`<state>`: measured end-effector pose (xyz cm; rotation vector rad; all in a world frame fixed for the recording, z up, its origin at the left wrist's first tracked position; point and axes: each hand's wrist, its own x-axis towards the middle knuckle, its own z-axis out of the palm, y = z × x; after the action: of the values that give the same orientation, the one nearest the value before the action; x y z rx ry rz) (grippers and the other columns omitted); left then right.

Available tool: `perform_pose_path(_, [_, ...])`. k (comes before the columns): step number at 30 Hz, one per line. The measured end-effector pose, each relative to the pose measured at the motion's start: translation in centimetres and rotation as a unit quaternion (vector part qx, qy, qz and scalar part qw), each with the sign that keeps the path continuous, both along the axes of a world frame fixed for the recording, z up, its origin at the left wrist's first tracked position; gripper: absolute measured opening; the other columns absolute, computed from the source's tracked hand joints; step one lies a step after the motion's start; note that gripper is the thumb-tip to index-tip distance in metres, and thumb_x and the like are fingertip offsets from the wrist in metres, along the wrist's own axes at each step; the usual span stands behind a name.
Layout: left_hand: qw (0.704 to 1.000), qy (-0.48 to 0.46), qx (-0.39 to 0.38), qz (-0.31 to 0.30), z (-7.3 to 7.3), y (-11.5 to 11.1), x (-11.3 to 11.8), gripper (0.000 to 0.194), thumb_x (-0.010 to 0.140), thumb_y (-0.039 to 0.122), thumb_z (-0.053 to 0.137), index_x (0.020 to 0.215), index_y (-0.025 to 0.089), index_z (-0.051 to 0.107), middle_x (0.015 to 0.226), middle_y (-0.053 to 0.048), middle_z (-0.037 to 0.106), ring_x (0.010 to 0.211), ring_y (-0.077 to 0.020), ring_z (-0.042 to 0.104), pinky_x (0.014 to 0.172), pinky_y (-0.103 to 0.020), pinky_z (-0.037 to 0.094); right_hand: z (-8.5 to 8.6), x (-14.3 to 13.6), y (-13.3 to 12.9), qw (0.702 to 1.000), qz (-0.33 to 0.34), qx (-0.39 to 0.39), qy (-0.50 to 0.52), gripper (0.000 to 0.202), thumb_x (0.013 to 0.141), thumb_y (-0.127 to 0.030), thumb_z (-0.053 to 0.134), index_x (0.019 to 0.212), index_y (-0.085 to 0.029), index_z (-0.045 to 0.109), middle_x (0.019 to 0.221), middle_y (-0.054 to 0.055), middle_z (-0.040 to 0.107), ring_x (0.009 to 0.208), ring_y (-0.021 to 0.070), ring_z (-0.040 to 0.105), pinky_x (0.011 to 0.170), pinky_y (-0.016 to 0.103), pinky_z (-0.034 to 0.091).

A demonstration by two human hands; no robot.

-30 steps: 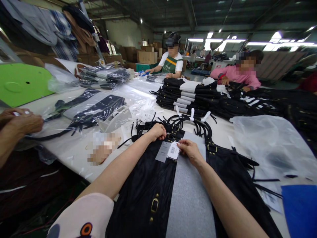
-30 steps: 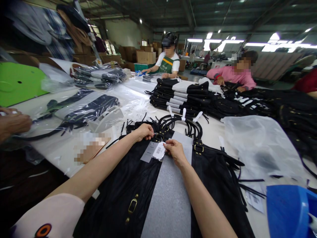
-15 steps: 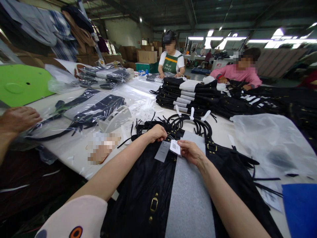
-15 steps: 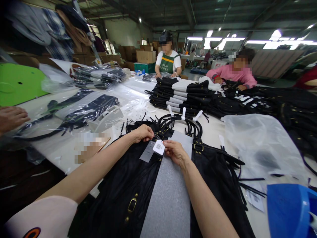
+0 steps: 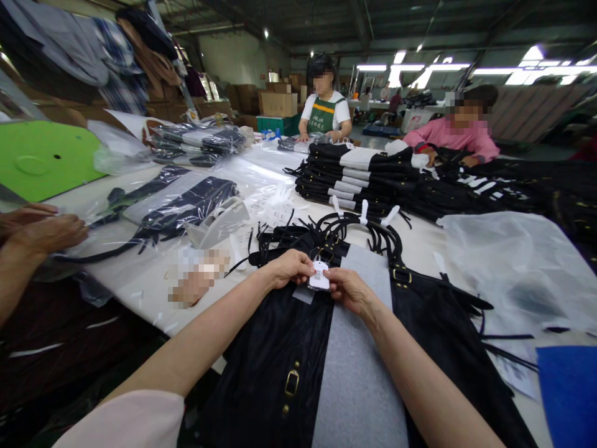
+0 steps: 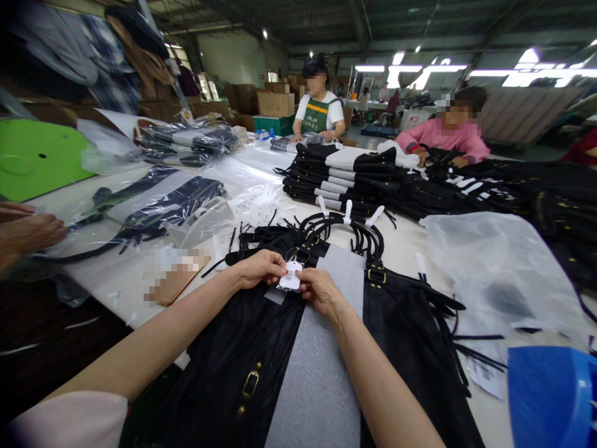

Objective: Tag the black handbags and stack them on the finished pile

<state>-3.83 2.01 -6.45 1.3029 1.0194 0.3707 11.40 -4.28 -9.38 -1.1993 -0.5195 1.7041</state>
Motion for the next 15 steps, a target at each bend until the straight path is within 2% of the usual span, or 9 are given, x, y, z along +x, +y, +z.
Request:
perform_pose_path(5, [0.991, -0.051, 0.107, 0.056, -0.1, -0.3, -0.2, 0.015, 0.052, 0.016, 0.067, 0.057, 0.012, 0.054, 0.051, 0.003, 0.051, 0.042, -0.004, 0.041, 0.039, -0.017, 0.028, -0.1, 0.5, 0.0, 0.999, -0.001, -0.002, 0.043, 0.014, 0.058, -0.013, 0.06, 0.067, -0.013, 0.05, 0.051, -0.005, 0.045, 0.038, 0.0007, 0.032, 0.033, 0.012, 0.015])
perform_pose_path(10, [0.981, -0.14, 0.096, 0.09, -0.5, -0.1, -0.1, 0.022, 0.057, 0.026, 0.069, 0.064, 0.013, 0.052, 0.048, 0.006, 0.046, 0.037, -0.0028, 0.037, 0.036, -0.017, 0.024, -0.2, 0.4, 0.1, 0.997, -0.013, 0.005, 0.07, 0.01, 0.06, -0.013, 0.058, 0.067, -0.012, 0.051, 0.052, -0.004, 0.046, 0.038, 0.001, 0.031, 0.032, 0.012, 0.016])
perform_pose_path(15, [0.988, -0.127, 0.075, 0.043, -1.0, -1.7, -0.7, 0.023, 0.064, 0.03, 0.067, 0.072, 0.015, 0.051, 0.051, 0.006, 0.048, 0.036, -0.003, 0.04, 0.033, -0.015, 0.023, -0.3, 0.1, -0.1, 0.997, -0.012, 0.019, 0.08, 0.014, 0.057, -0.011, 0.062, 0.066, -0.012, 0.051, 0.052, -0.004, 0.046, 0.039, 0.0007, 0.034, 0.032, 0.011, 0.017])
